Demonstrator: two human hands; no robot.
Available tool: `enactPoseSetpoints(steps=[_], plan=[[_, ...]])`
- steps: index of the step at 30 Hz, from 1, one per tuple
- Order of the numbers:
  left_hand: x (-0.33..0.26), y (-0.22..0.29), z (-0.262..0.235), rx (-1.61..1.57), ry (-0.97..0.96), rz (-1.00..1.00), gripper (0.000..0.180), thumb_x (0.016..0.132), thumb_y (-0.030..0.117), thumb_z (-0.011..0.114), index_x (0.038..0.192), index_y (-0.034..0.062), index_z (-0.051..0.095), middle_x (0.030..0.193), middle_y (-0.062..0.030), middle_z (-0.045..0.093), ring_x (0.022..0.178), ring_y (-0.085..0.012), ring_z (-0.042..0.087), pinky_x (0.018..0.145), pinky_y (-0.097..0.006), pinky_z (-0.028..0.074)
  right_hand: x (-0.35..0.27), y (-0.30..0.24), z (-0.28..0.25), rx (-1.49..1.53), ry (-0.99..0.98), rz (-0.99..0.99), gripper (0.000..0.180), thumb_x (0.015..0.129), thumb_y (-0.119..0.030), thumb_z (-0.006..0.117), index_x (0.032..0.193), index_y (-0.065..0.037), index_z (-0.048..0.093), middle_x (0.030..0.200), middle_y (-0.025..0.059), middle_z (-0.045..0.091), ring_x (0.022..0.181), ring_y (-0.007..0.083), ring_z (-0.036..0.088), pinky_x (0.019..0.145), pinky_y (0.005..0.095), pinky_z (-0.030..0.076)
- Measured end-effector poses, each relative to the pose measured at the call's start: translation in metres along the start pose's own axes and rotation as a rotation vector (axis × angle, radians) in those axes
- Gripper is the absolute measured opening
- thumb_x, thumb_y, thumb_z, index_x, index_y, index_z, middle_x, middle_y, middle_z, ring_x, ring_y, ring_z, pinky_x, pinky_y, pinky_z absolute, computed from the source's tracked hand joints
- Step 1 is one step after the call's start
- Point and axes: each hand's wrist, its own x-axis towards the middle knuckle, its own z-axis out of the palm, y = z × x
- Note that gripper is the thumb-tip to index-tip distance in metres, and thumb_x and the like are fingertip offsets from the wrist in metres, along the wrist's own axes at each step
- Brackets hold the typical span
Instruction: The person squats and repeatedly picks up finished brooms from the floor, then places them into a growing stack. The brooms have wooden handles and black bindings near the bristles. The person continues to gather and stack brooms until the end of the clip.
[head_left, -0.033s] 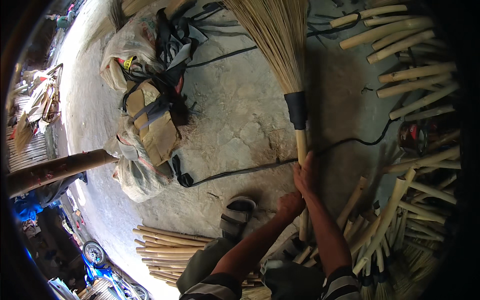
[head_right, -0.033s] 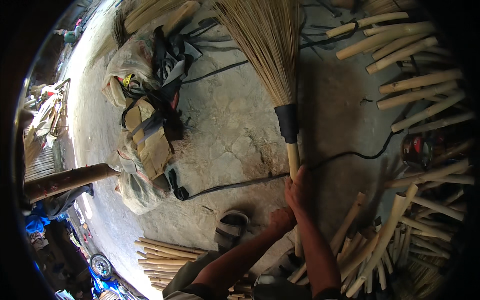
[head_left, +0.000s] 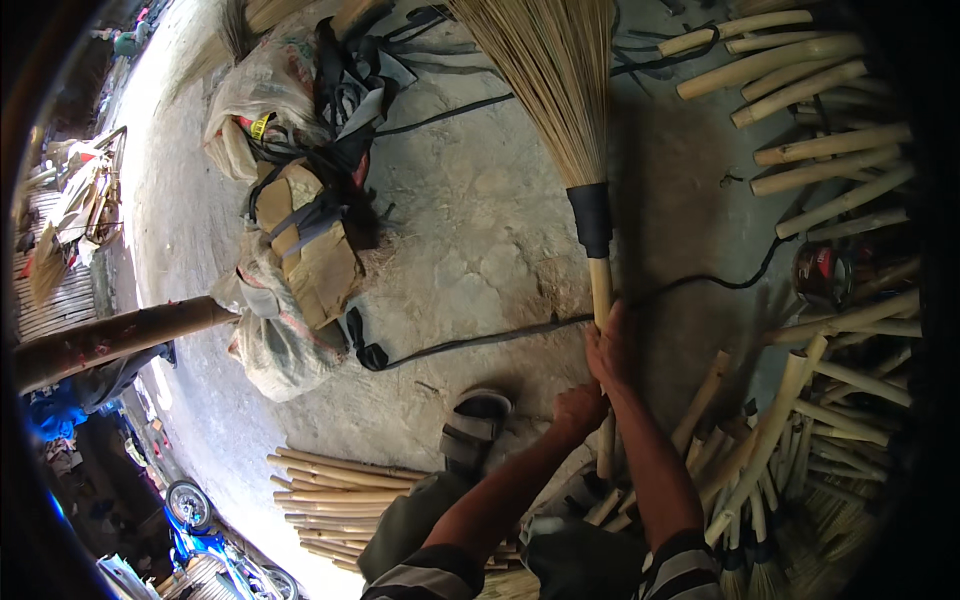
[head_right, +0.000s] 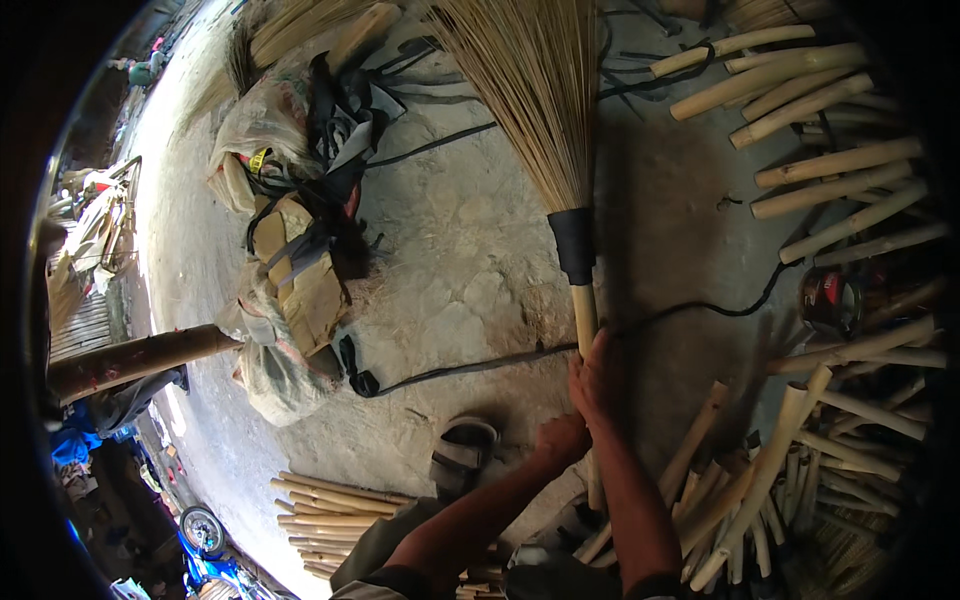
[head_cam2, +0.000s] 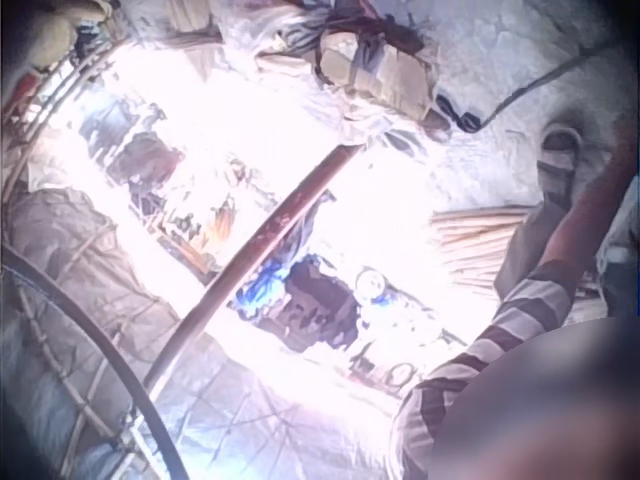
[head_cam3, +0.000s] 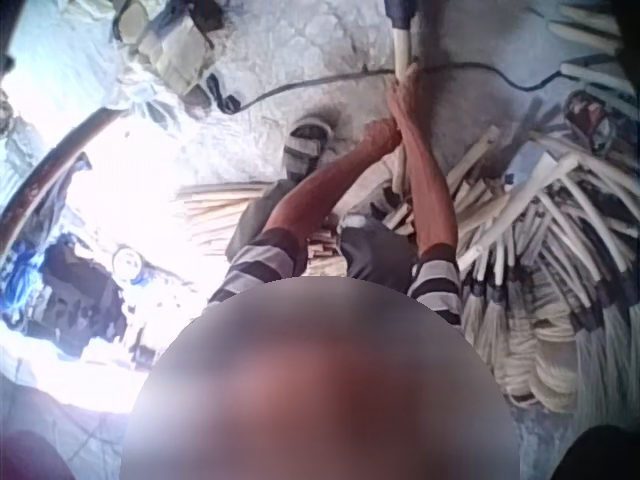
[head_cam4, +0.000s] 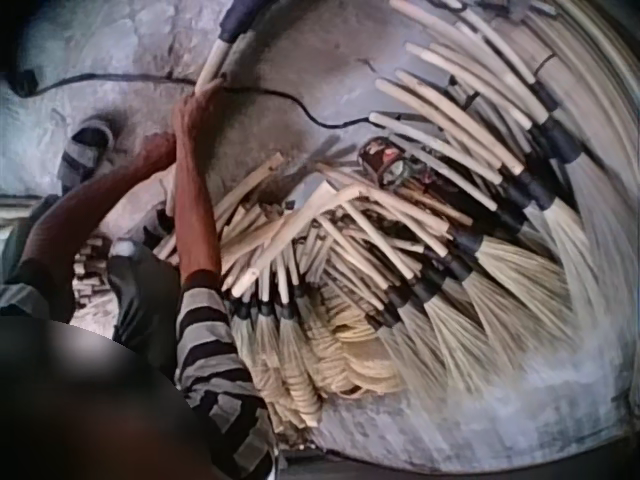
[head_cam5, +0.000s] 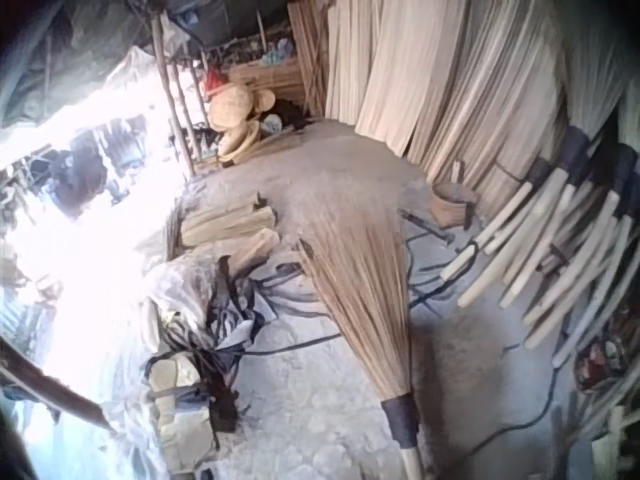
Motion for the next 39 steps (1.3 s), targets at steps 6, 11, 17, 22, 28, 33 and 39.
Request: enactPoseSetpoints(steps=[6,11,17,22,28,33,39], plan=[[-0.090,-0.050,-0.011,0.092,-0.048,0.105,0.042,0.109,0.045,0.059,0.133,0.0106,0.066,0.122,-0.0201,0.077,0.115,-0.0422,0.075,0.097,-0.055,0.059,-0.058,-0.020,-0.048,0.069,0.025,0.004,0.081,0.101,-0.025,0.073,0.168,-0.003,0.033,0.160,0.0361,0.042,0.149,0.0527,0.042,0.123,0.0563,0.039],[-0.235,-0.142,-0.071,-0.208,0.340,-0.107,0.033,0.098,0.030,0.066,0.118,0.0062,0.074,0.108,-0.0258,0.079,0.107,-0.0443,0.076,0.091,-0.055,0.059,-0.181,-0.022,-0.115,0.377,-0.164,0.272,0.078,0.103,-0.027,0.070,0.169,-0.005,0.035,0.161,0.0291,0.046,0.151,0.0481,0.044,0.123,0.0559,0.039],[-0.479,-0.180,-0.119,-0.342,0.537,-0.402,0.041,0.101,0.036,0.073,0.121,0.0000,0.072,0.100,-0.0224,0.080,0.097,-0.0341,0.079,0.084,-0.044,0.062,-0.274,-0.023,-0.219,0.477,-0.537,0.923,0.050,0.111,-0.022,0.060,0.158,-0.005,0.054,0.110,0.0099,0.068,0.091,0.0205,0.065,0.083,0.0378,0.054],[-0.537,-0.181,-0.174,-0.681,0.738,-0.402,0.045,0.105,0.035,0.068,0.117,-0.0075,0.071,0.095,-0.0176,0.079,0.087,-0.0243,0.079,0.078,-0.039,0.064,-0.294,-0.024,-0.266,0.631,-0.480,1.101,0.048,0.112,-0.018,0.058,0.158,-0.004,0.055,0.106,0.0101,0.068,0.086,0.0179,0.065,0.080,0.0366,0.054],[-0.308,-0.189,-0.366,-0.262,0.723,-0.162,0.035,0.107,0.035,0.064,0.114,0.0010,0.071,0.098,-0.0278,0.077,0.094,-0.0473,0.076,0.080,-0.055,0.058,-0.221,-0.039,-0.240,0.780,-0.294,1.169,0.050,0.112,-0.018,0.057,0.159,-0.003,0.053,0.092,0.0061,0.062,0.068,0.0165,0.056,0.063,0.0331,0.050],[-0.063,-0.171,-0.517,-0.147,0.760,-0.022,0.037,0.111,0.039,0.058,0.117,0.0037,0.065,0.103,-0.0346,0.072,0.101,-0.0569,0.068,0.081,-0.061,0.052,-0.071,-0.088,-0.152,0.193,-0.202,0.898,0.058,0.111,-0.027,0.062,0.161,-0.001,0.048,0.138,0.0252,0.061,0.129,0.0420,0.061,0.109,0.0537,0.050],[0.125,-0.145,-0.662,-0.112,0.913,0.149,0.034,0.104,0.024,0.059,0.137,0.0145,0.061,0.102,-0.0220,0.080,0.096,-0.0478,0.077,0.083,-0.056,0.058,0.158,-0.142,-0.091,0.058,0.118,0.336,0.092,0.103,-0.035,0.075,0.171,0.001,0.025,0.157,0.0334,0.037,0.141,0.0498,0.048,0.114,0.0575,0.046]])
